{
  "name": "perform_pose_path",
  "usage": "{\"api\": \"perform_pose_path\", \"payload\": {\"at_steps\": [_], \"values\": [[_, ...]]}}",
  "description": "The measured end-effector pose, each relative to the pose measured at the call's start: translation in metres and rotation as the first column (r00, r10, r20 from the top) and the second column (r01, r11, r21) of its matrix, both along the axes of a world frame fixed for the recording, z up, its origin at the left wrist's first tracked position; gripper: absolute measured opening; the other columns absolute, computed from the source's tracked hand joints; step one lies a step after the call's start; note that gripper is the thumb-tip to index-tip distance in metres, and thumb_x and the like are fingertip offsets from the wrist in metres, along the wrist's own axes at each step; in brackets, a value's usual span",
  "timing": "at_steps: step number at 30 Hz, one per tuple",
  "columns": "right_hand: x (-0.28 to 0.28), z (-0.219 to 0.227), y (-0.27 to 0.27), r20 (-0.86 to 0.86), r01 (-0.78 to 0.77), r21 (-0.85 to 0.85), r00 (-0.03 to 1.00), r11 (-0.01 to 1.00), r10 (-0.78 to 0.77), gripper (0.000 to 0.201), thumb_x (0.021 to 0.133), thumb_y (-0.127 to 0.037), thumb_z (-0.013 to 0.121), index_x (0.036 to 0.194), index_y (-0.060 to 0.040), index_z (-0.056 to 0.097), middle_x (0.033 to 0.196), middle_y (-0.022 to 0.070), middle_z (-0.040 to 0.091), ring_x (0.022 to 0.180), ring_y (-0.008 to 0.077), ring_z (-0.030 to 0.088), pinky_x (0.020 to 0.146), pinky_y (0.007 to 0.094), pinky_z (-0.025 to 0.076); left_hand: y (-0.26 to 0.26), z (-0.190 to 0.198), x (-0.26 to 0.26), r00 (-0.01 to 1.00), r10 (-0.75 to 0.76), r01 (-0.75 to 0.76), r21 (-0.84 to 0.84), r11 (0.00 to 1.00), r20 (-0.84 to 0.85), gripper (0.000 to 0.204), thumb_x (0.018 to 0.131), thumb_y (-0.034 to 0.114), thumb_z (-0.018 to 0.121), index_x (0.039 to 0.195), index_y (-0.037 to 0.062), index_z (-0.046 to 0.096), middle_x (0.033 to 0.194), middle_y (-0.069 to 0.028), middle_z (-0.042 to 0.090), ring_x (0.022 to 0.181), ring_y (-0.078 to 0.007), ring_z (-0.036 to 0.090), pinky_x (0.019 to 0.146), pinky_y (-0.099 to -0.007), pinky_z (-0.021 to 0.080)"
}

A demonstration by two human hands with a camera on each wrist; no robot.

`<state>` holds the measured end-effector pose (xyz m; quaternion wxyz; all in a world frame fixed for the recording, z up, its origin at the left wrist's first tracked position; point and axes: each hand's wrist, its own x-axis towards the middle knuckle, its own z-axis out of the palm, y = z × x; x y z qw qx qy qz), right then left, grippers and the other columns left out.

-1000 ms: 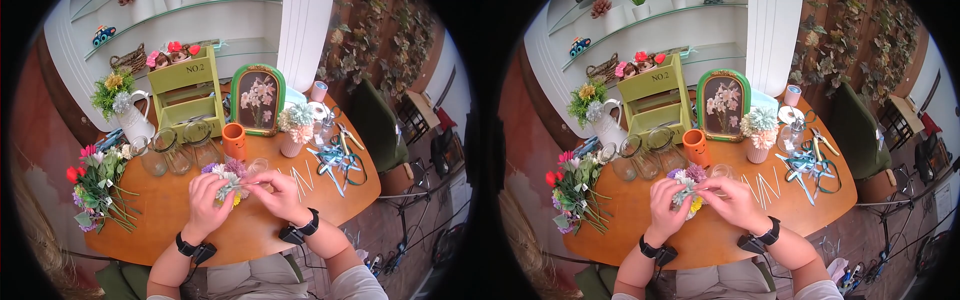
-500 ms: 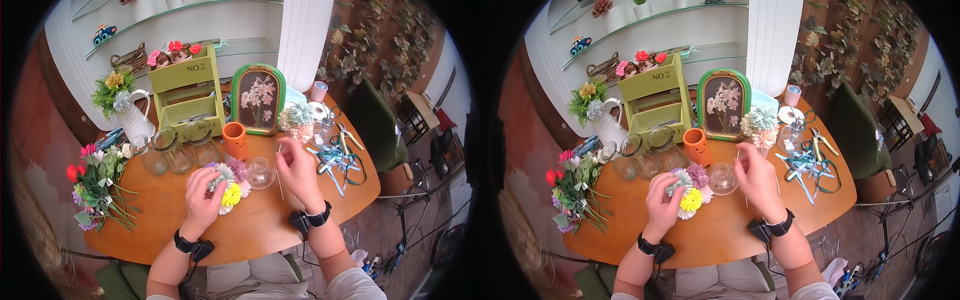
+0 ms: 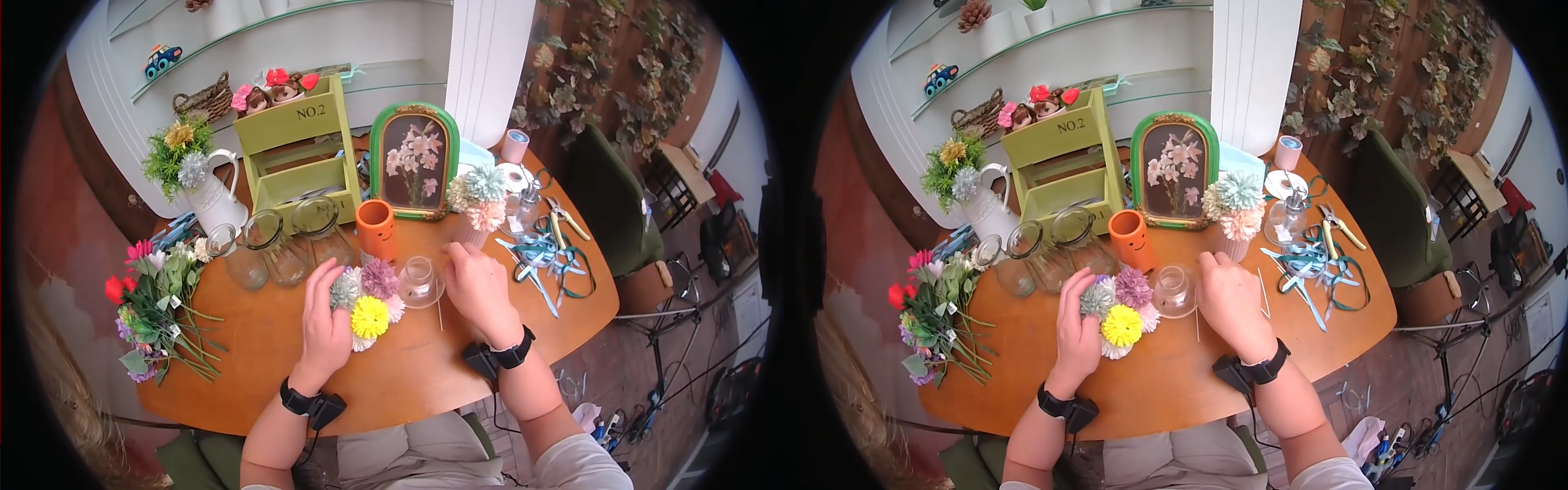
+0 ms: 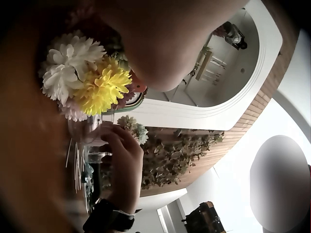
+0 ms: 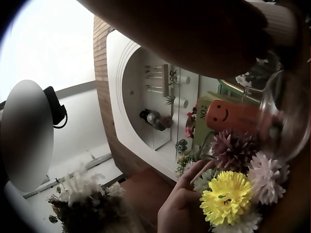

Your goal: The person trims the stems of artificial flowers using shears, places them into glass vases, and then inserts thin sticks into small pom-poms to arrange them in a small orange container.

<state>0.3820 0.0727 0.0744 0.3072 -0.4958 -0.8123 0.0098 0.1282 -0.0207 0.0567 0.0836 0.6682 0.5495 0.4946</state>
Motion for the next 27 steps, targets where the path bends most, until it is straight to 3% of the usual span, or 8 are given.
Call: {"api": "perform_pose_path", "payload": {"at_steps": [7, 10, 13, 16, 19, 22, 25, 27], "values": [[-0.007, 0.003, -0.003, -0.078, -0.031, 0.033, 0.996, 0.999, 0.033, 0.016, 0.091, -0.008, 0.067, 0.105, -0.0045, 0.072, 0.09, 0.015, 0.071, 0.078, 0.0365, 0.072, 0.067, 0.0463, 0.059, 0.004, -0.009, -0.002, 0.996, 0.082, -0.082, 0.004, 0.997, 0.027, 0.05, 0.083, -0.005, 0.05, 0.133, -0.0044, 0.056, 0.141, -0.0252, 0.053, 0.133, -0.0423, 0.052, 0.113, -0.0468, 0.043], [-0.009, 0.005, -0.004, -0.104, -0.04, 0.055, 0.994, 0.998, 0.045, 0.015, 0.091, -0.008, 0.067, 0.105, -0.0047, 0.072, 0.09, 0.0143, 0.071, 0.079, 0.0358, 0.072, 0.067, 0.0456, 0.059, 0.002, -0.004, 0.004, 0.976, 0.213, -0.212, -0.019, 0.977, 0.043, 0.043, 0.084, -0.005, 0.055, 0.127, -0.0016, 0.059, 0.129, -0.0202, 0.056, 0.115, -0.0338, 0.06, 0.096, -0.0403, 0.052], [-0.01, 0.007, -0.005, -0.111, -0.048, 0.068, 0.992, 0.996, 0.056, 0.014, 0.091, -0.008, 0.068, 0.105, -0.005, 0.072, 0.089, 0.0138, 0.071, 0.08, 0.0353, 0.072, 0.067, 0.0454, 0.059, -0.001, 0.004, 0.002, 0.962, 0.239, -0.203, -0.24, 0.949, 0.133, 0.035, 0.085, -0.006, 0.062, 0.12, 0.0003, 0.062, 0.118, -0.0144, 0.056, 0.098, -0.0235, 0.06, 0.079, -0.0327, 0.053], [-0.012, 0.007, -0.006, -0.114, -0.059, 0.066, 0.991, 0.996, 0.066, 0.014, 0.092, -0.008, 0.068, 0.104, -0.0052, 0.072, 0.089, 0.0135, 0.071, 0.081, 0.0348, 0.072, 0.067, 0.0454, 0.059, 0.002, -0.003, 0.0, 0.964, 0.213, -0.196, -0.114, 0.974, 0.16, 0.03, 0.085, -0.007, 0.063, 0.114, 0.0004, 0.064, 0.114, -0.0108, 0.057, 0.09, -0.017, 0.058, 0.074, -0.0284, 0.051], [-0.012, 0.008, -0.007, -0.111, -0.06, 0.062, 0.992, 0.996, 0.066, 0.013, 0.092, -0.008, 0.068, 0.104, -0.0049, 0.072, 0.088, 0.0133, 0.071, 0.082, 0.0343, 0.072, 0.068, 0.0454, 0.059, 0.002, -0.003, 0.002, 0.97, 0.207, -0.222, 0.121, 0.967, 0.128, 0.032, 0.085, -0.009, 0.064, 0.116, 0.0003, 0.066, 0.118, -0.0124, 0.06, 0.098, -0.0224, 0.062, 0.076, -0.0304, 0.053], [-0.012, 0.008, -0.007, -0.116, -0.065, 0.07, 0.991, 0.995, 0.073, 0.013, 0.092, -0.008, 0.068, 0.104, -0.0046, 0.071, 0.088, 0.0133, 0.071, 0.082, 0.034, 0.072, 0.068, 0.0452, 0.059, 0.003, -0.002, 0.0, 0.989, 0.138, -0.129, 0.162, 0.978, -0.048, 0.034, 0.087, -0.004, 0.067, 0.122, 0.0013, 0.068, 0.129, -0.0154, 0.062, 0.115, -0.032, 0.063, 0.091, -0.038, 0.054], [-0.012, 0.007, -0.006, -0.126, -0.072, 0.071, 0.989, 0.995, 0.081, 0.014, 0.091, -0.008, 0.068, 0.104, -0.0043, 0.071, 0.089, 0.0135, 0.07, 0.082, 0.0341, 0.072, 0.069, 0.0451, 0.059, 0.002, -0.007, -0.002, 0.954, 0.071, -0.05, 0.079, 0.996, -0.292, 0.036, 0.089, -0.001, 0.068, 0.125, -0.0002, 0.067, 0.138, -0.0192, 0.06, 0.131, -0.0394, 0.056, 0.111, -0.0455, 0.045], [-0.012, 0.007, -0.006, -0.137, -0.074, 0.056, 0.987, 0.996, 0.081, 0.014, 0.091, -0.008, 0.068, 0.104, -0.0039, 0.071, 0.091, 0.0137, 0.07, 0.084, 0.0342, 0.072, 0.071, 0.0451, 0.059, 0.0, 0.002, 0.003, 0.97, 0.022, -0.007, 0.064, 0.998, -0.244, 0.04, 0.09, 0.009, 0.072, 0.129, 0.0021, 0.066, 0.143, -0.0183, 0.057, 0.138, -0.0421, 0.05, 0.115, -0.0521, 0.04]]}}
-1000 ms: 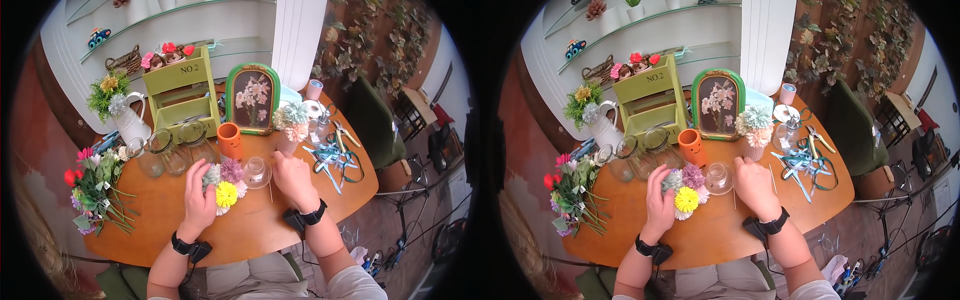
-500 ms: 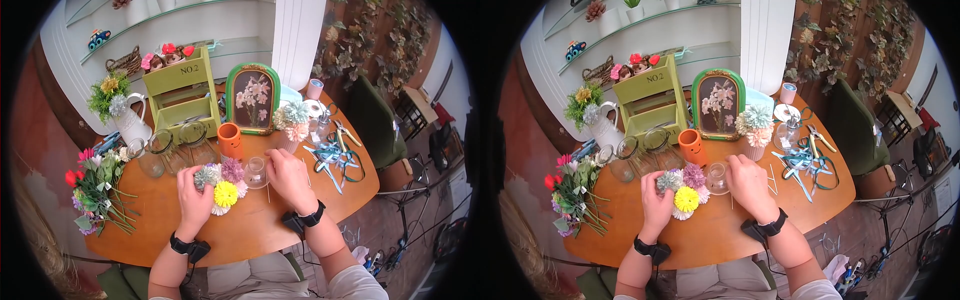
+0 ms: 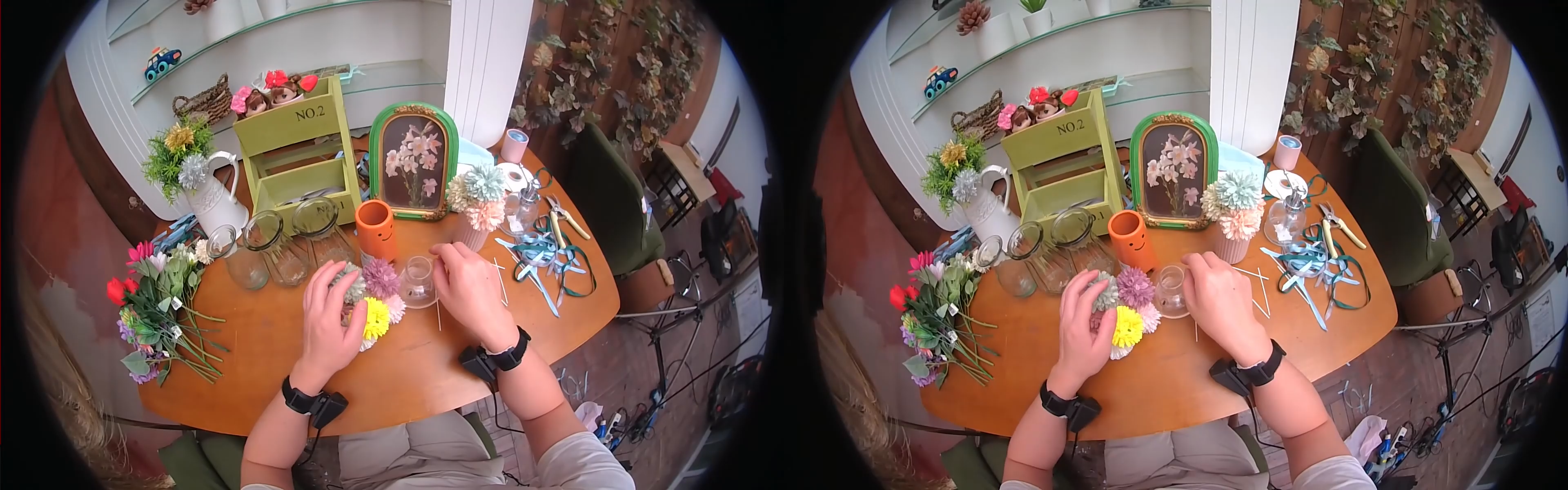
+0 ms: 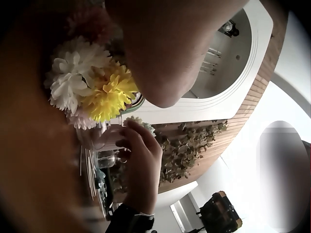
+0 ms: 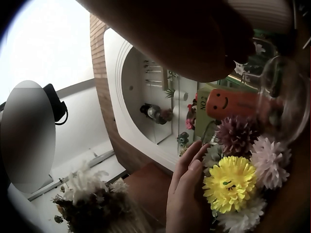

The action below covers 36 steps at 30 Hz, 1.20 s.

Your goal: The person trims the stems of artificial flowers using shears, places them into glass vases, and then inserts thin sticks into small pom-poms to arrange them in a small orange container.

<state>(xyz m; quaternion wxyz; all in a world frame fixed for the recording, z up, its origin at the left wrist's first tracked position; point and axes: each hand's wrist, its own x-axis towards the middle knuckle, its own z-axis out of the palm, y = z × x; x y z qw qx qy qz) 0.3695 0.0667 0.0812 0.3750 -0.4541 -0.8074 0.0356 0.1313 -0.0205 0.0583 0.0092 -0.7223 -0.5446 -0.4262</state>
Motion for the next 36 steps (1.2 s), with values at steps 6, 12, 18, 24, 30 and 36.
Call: {"api": "perform_pose_path", "payload": {"at_steps": [6, 12, 18, 24, 30, 36], "values": [[-0.002, 0.01, -0.006, -0.063, -0.225, -0.076, 0.973, 0.971, 0.22, 0.041, 0.087, -0.016, 0.076, 0.125, -0.0055, 0.067, 0.121, 0.018, 0.064, 0.116, 0.037, 0.064, 0.096, 0.0468, 0.054, -0.006, 0.016, 0.012, 0.961, -0.117, 0.103, -0.069, 0.992, -0.249, 0.049, 0.087, 0.024, 0.079, 0.132, 0.0106, 0.067, 0.149, -0.0132, 0.055, 0.147, -0.0416, 0.042, 0.12, -0.0576, 0.031], [-0.005, -0.007, -0.008, 0.154, -0.273, -0.108, 0.945, 0.956, 0.288, 0.065, 0.08, -0.022, 0.084, 0.139, -0.0126, 0.061, 0.137, 0.0197, 0.057, 0.127, 0.0394, 0.059, 0.106, 0.0477, 0.05, -0.001, 0.0, 0.007, 0.944, -0.093, 0.058, -0.118, 0.991, -0.316, 0.046, 0.084, 0.024, 0.082, 0.126, 0.011, 0.07, 0.144, -0.0101, 0.059, 0.144, -0.0384, 0.045, 0.118, -0.0564, 0.033], [-0.007, -0.01, -0.008, 0.166, -0.19, -0.068, 0.966, 0.979, 0.199, 0.068, 0.077, -0.013, 0.083, 0.14, -0.0105, 0.056, 0.136, 0.0215, 0.056, 0.128, 0.0397, 0.058, 0.103, 0.0478, 0.051, 0.0, -0.004, 0.004, 0.953, -0.064, 0.033, -0.109, 0.994, -0.295, 0.044, 0.082, 0.022, 0.083, 0.123, 0.0103, 0.071, 0.142, -0.0108, 0.059, 0.142, -0.0387, 0.047, 0.116, -0.0568, 0.034], [-0.005, -0.013, -0.003, 0.142, -0.044, 0.001, 0.989, 0.999, 0.043, 0.07, 0.075, -0.009, 0.085, 0.138, -0.0051, 0.055, 0.129, 0.0215, 0.055, 0.119, 0.0385, 0.06, 0.096, 0.045, 0.055, -0.003, 0.006, 0.01, 0.966, -0.064, 0.046, -0.077, 0.996, -0.249, 0.049, 0.079, 0.025, 0.086, 0.123, 0.01, 0.071, 0.145, -0.0123, 0.058, 0.145, -0.0411, 0.044, 0.121, -0.0627, 0.027], [-0.006, -0.024, 0.003, 0.107, 0.001, -0.049, 0.994, 0.999, 0.004, 0.065, 0.077, -0.007, 0.084, 0.135, -0.0044, 0.055, 0.115, 0.0188, 0.053, 0.106, 0.0363, 0.063, 0.084, 0.0438, 0.058, -0.008, 0.015, 0.015, 0.974, -0.052, 0.054, 0.002, 0.999, -0.221, 0.044, 0.079, 0.023, 0.085, 0.119, 0.0094, 0.072, 0.144, -0.0142, 0.057, 0.145, -0.0434, 0.044, 0.123, -0.0645, 0.024], [-0.009, -0.004, -0.002, -0.02, 0.018, 0.129, 1.0, 0.991, -0.015, 0.049, 0.079, -0.003, 0.079, 0.125, -0.0046, 0.061, 0.104, 0.0151, 0.058, 0.09, 0.0334, 0.065, 0.077, 0.0414, 0.056, -0.009, 0.013, 0.011, 0.985, -0.062, 0.073, 0.062, 0.995, -0.163, 0.039, 0.079, 0.017, 0.082, 0.115, 0.0076, 0.072, 0.138, -0.0173, 0.059, 0.141, -0.043, 0.048, 0.121, -0.0636, 0.028]]}}
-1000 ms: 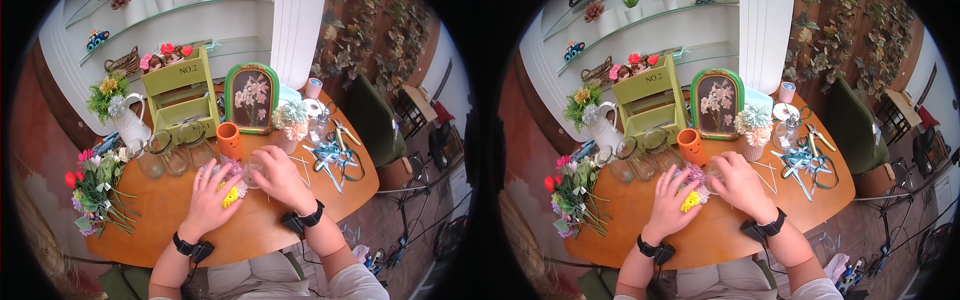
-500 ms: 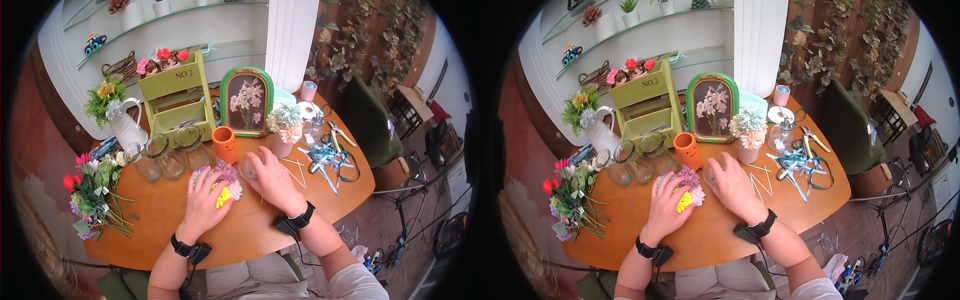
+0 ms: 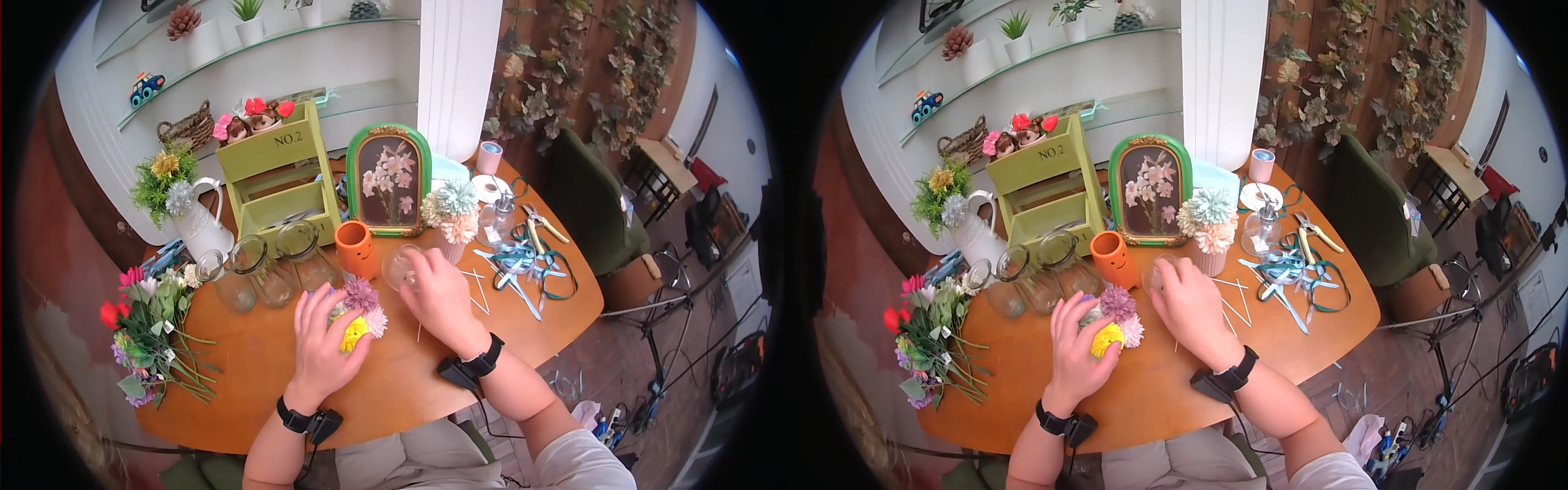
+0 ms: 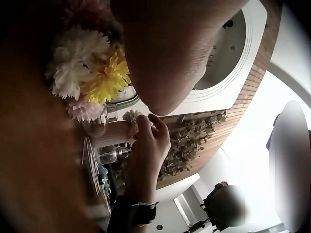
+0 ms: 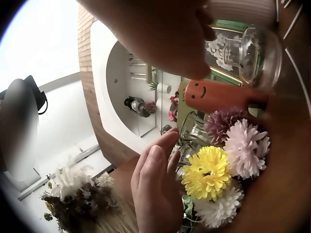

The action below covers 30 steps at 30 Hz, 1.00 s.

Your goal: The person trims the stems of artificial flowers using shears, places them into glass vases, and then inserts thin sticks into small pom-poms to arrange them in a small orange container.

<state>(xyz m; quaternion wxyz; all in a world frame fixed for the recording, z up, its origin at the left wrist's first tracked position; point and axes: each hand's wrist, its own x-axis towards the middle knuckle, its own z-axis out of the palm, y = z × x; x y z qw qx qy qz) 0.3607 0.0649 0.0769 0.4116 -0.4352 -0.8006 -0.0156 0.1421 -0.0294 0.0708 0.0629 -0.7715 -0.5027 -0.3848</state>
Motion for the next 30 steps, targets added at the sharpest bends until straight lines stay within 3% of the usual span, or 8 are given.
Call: {"api": "perform_pose_path", "payload": {"at_steps": [4, 11, 15, 18, 19, 20, 24, 30], "values": [[0.013, 0.014, 0.011, -0.266, 0.128, 0.24, 0.962, 0.962, -0.062, 0.035, 0.08, 0.001, 0.076, 0.113, -0.0037, 0.066, 0.094, 0.0126, 0.063, 0.084, 0.0307, 0.064, 0.073, 0.04, 0.053, 0.0, 0.0, -0.001, 0.999, -0.016, 0.014, 0.066, 0.998, 0.031, 0.034, 0.08, 0.013, 0.08, 0.112, 0.0052, 0.071, 0.132, -0.0171, 0.061, 0.132, -0.0423, 0.055, 0.116, -0.0594, 0.036], [0.041, 0.023, 0.032, -0.563, 0.285, 0.132, 0.81, 0.95, -0.165, 0.022, 0.089, 0.004, 0.069, 0.111, 0.0003, 0.065, 0.092, 0.01, 0.06, 0.078, 0.0207, 0.059, 0.071, 0.0338, 0.05, -0.001, -0.005, -0.003, 0.99, -0.006, -0.017, 0.163, 0.987, 0.139, 0.03, 0.082, 0.008, 0.078, 0.111, 0.0038, 0.071, 0.117, -0.0142, 0.065, 0.11, -0.0359, 0.062, 0.098, -0.0481, 0.046], [0.046, 0.021, 0.037, -0.578, 0.298, 0.155, 0.801, 0.942, -0.158, 0.016, 0.09, 0.003, 0.069, 0.105, -0.0008, 0.065, 0.09, 0.0101, 0.06, 0.073, 0.0205, 0.059, 0.069, 0.0328, 0.051, -0.003, -0.003, -0.005, 0.987, -0.01, -0.02, 0.183, 0.983, 0.161, 0.03, 0.081, 0.003, 0.076, 0.11, 0.0031, 0.07, 0.114, -0.0142, 0.065, 0.106, -0.0359, 0.062, 0.094, -0.0466, 0.047], [0.041, 0.03, 0.013, -0.39, 0.168, 0.044, 0.911, 0.985, -0.138, 0.008, 0.091, 0.0, 0.07, 0.097, -0.0041, 0.067, 0.084, 0.0106, 0.065, 0.07, 0.0241, 0.065, 0.066, 0.0348, 0.053, -0.001, -0.005, -0.006, 0.984, -0.017, -0.021, 0.206, 0.978, 0.178, 0.03, 0.081, 0.004, 0.076, 0.111, 0.0036, 0.071, 0.112, -0.0124, 0.065, 0.104, -0.0339, 0.063, 0.093, -0.0459, 0.047], [0.037, 0.035, 0.0, -0.251, 0.151, -0.06, 0.954, 0.987, -0.161, 0.004, 0.092, -0.009, 0.071, 0.093, -0.0069, 0.068, 0.082, 0.011, 0.068, 0.072, 0.0288, 0.071, 0.065, 0.0393, 0.055, -0.001, -0.005, -0.006, 0.983, -0.019, -0.02, 0.209, 0.978, 0.182, 0.03, 0.081, 0.004, 0.076, 0.111, 0.0037, 0.071, 0.112, -0.0123, 0.065, 0.104, -0.0339, 0.063, 0.092, -0.0457, 0.048], [0.038, 0.029, -0.006, -0.004, 0.172, -0.109, 0.985, 0.979, -0.173, 0.018, 0.091, -0.023, 0.073, 0.093, -0.0057, 0.069, 0.082, 0.012, 0.07, 0.076, 0.0315, 0.073, 0.067, 0.0421, 0.058, -0.002, -0.005, -0.006, 0.982, -0.022, -0.018, 0.21, 0.978, 0.185, 0.03, 0.081, 0.004, 0.076, 0.111, 0.0037, 0.071, 0.111, -0.0123, 0.065, 0.103, -0.0338, 0.063, 0.092, -0.0456, 0.048], [0.013, -0.018, -0.029, 0.503, 0.212, -0.113, 0.855, 0.971, -0.128, 0.039, 0.088, -0.039, 0.074, 0.097, -0.0013, 0.07, 0.089, 0.0139, 0.07, 0.083, 0.0304, 0.074, 0.066, 0.0424, 0.061, -0.003, -0.003, -0.005, 0.982, -0.03, -0.013, 0.221, 0.975, 0.188, 0.031, 0.081, 0.004, 0.075, 0.111, 0.0039, 0.07, 0.111, -0.0121, 0.065, 0.103, -0.0337, 0.063, 0.092, -0.0455, 0.048], [0.019, -0.043, -0.024, 0.577, 0.251, -0.11, 0.804, 0.962, -0.144, 0.03, 0.087, -0.029, 0.071, 0.097, -0.0009, 0.067, 0.096, 0.0159, 0.065, 0.092, 0.0304, 0.071, 0.068, 0.0414, 0.061, -0.002, -0.004, -0.007, 0.982, -0.024, -0.018, 0.219, 0.976, 0.187, 0.031, 0.081, 0.004, 0.075, 0.111, 0.0039, 0.07, 0.111, -0.012, 0.065, 0.104, -0.0339, 0.063, 0.093, -0.0459, 0.048]]}}
